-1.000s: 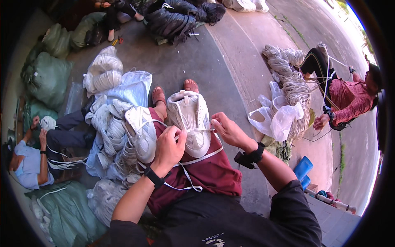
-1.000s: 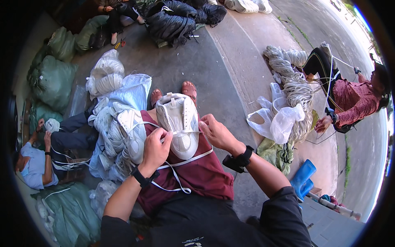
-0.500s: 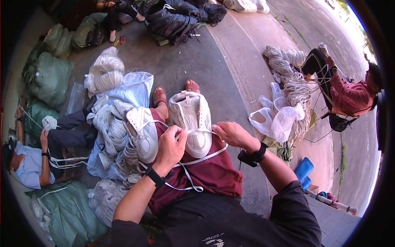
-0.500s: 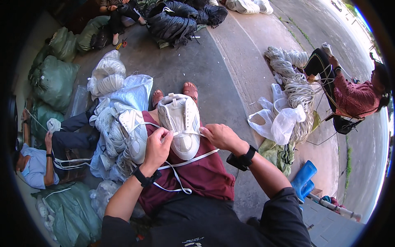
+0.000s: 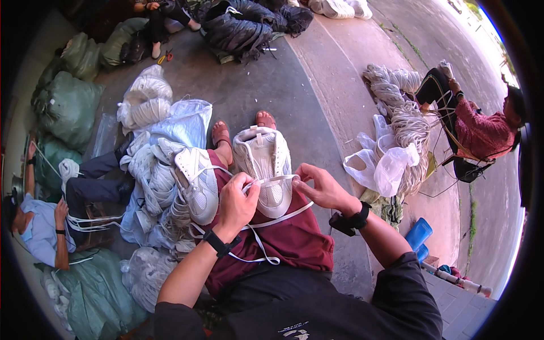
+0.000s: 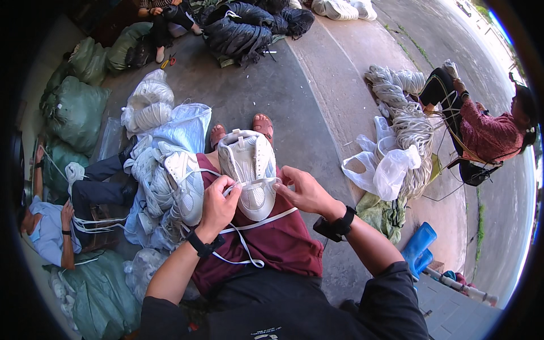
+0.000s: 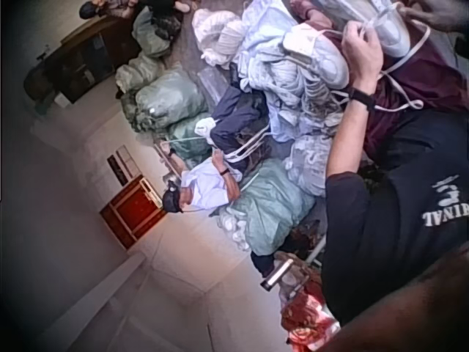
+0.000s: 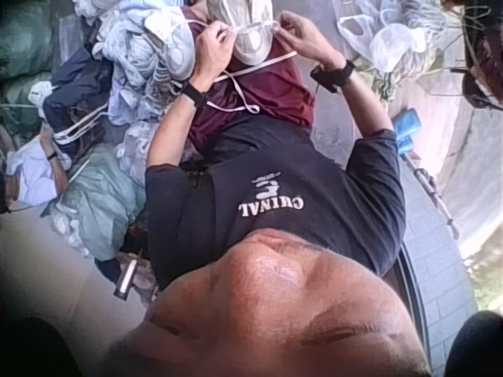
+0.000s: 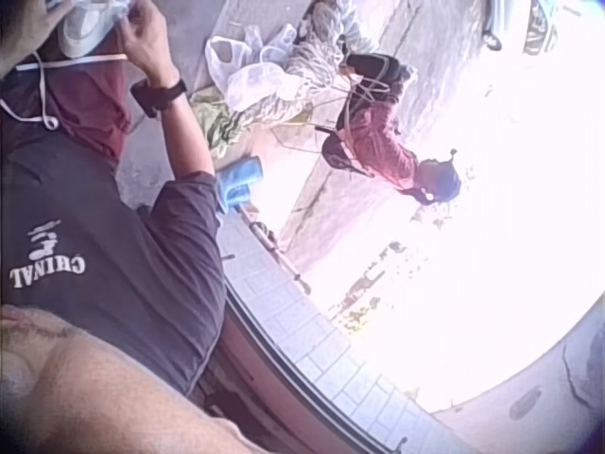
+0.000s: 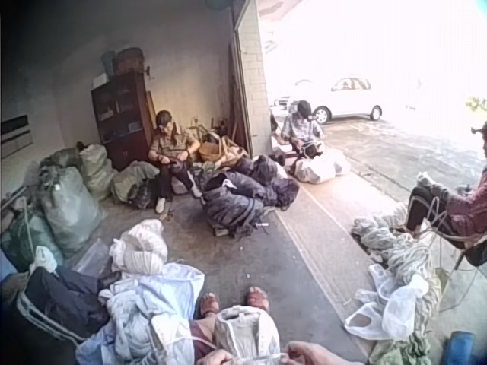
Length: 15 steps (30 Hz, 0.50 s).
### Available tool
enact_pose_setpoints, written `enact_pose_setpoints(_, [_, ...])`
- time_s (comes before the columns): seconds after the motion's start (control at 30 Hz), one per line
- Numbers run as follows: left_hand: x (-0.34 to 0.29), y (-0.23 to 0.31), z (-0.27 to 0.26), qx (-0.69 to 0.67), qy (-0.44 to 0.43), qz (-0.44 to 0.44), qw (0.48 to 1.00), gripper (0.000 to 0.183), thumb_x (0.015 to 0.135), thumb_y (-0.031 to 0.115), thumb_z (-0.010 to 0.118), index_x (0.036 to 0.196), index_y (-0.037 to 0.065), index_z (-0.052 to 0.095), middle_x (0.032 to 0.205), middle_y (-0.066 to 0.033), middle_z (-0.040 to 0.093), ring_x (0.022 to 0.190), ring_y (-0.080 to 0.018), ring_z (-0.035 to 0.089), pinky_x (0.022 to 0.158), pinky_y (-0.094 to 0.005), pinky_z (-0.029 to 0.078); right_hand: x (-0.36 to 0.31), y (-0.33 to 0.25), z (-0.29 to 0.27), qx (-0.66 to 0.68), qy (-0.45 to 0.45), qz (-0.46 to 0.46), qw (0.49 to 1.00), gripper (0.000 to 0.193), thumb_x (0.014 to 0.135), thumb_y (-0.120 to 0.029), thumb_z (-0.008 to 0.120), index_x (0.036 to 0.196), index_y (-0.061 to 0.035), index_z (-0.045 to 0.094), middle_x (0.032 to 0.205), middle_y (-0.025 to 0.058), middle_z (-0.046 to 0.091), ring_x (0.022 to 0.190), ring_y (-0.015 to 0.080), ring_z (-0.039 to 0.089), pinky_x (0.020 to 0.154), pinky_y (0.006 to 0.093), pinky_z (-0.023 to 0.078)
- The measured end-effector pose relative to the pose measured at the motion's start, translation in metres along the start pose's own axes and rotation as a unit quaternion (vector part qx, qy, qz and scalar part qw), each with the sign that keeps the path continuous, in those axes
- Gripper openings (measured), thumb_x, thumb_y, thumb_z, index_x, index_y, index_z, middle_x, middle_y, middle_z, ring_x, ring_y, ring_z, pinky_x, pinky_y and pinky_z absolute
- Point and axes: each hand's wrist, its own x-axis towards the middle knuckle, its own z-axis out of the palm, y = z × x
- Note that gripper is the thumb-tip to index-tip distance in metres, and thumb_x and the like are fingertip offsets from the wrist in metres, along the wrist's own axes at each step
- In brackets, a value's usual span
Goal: Lacing a pair of white athletic shoes using long white laces while sitting in a workshop environment.
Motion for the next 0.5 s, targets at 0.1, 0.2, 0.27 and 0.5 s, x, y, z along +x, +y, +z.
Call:
enact_pose_setpoints(0.1, [0.0, 0.002, 0.0, 0.003, 0.006, 0.011, 1.0, 0.018, 0.088, 0.014, 0.065, 0.082, -0.001, 0.058, 0.077, -0.0181, 0.061, 0.072, -0.036, 0.062, 0.066, -0.0417, 0.047, 0.004, 0.003, 0.003, 0.099, -0.004, -0.01, 0.995, 0.029, 0.095, -0.027, 0.064, 0.087, 0.0008, 0.061, 0.083, 0.0151, 0.061, 0.078, 0.0246, 0.06, 0.075, 0.0372, 0.047])
enact_pose_setpoints(0.2, [0.0, 0.002, 0.001, -0.003, 0.008, 0.017, 1.0, 0.018, 0.089, 0.014, 0.065, 0.082, -0.001, 0.058, 0.076, -0.0181, 0.061, 0.072, -0.0362, 0.062, 0.066, -0.0421, 0.047, 0.009, 0.002, 0.006, 0.034, -0.018, -0.066, 0.997, 0.032, 0.096, -0.029, 0.062, 0.091, 0.0023, 0.061, 0.082, 0.0149, 0.061, 0.078, 0.0234, 0.059, 0.074, 0.0378, 0.047])
enact_pose_setpoints(0.27, [0.001, 0.002, 0.0, 0.002, 0.01, 0.024, 1.0, 0.018, 0.089, 0.014, 0.065, 0.082, -0.001, 0.058, 0.076, -0.0182, 0.061, 0.071, -0.0364, 0.062, 0.065, -0.0423, 0.047, 0.012, 0.0, 0.011, 0.041, -0.027, -0.067, 0.997, 0.031, 0.098, -0.028, 0.06, 0.093, 0.0027, 0.061, 0.08, 0.0153, 0.059, 0.074, 0.0233, 0.057, 0.072, 0.0371, 0.047])
enact_pose_setpoints(0.5, [0.001, 0.003, -0.006, 0.022, 0.012, 0.031, 0.999, 0.017, 0.089, 0.013, 0.065, 0.082, 0.0, 0.058, 0.073, -0.0193, 0.062, 0.069, -0.0371, 0.063, 0.062, -0.0433, 0.047, 0.021, -0.001, 0.019, 0.063, -0.021, -0.056, 0.996, 0.031, 0.1, -0.027, 0.057, 0.094, 0.0035, 0.06, 0.078, 0.0182, 0.056, 0.068, 0.027, 0.054, 0.067, 0.0388, 0.046])
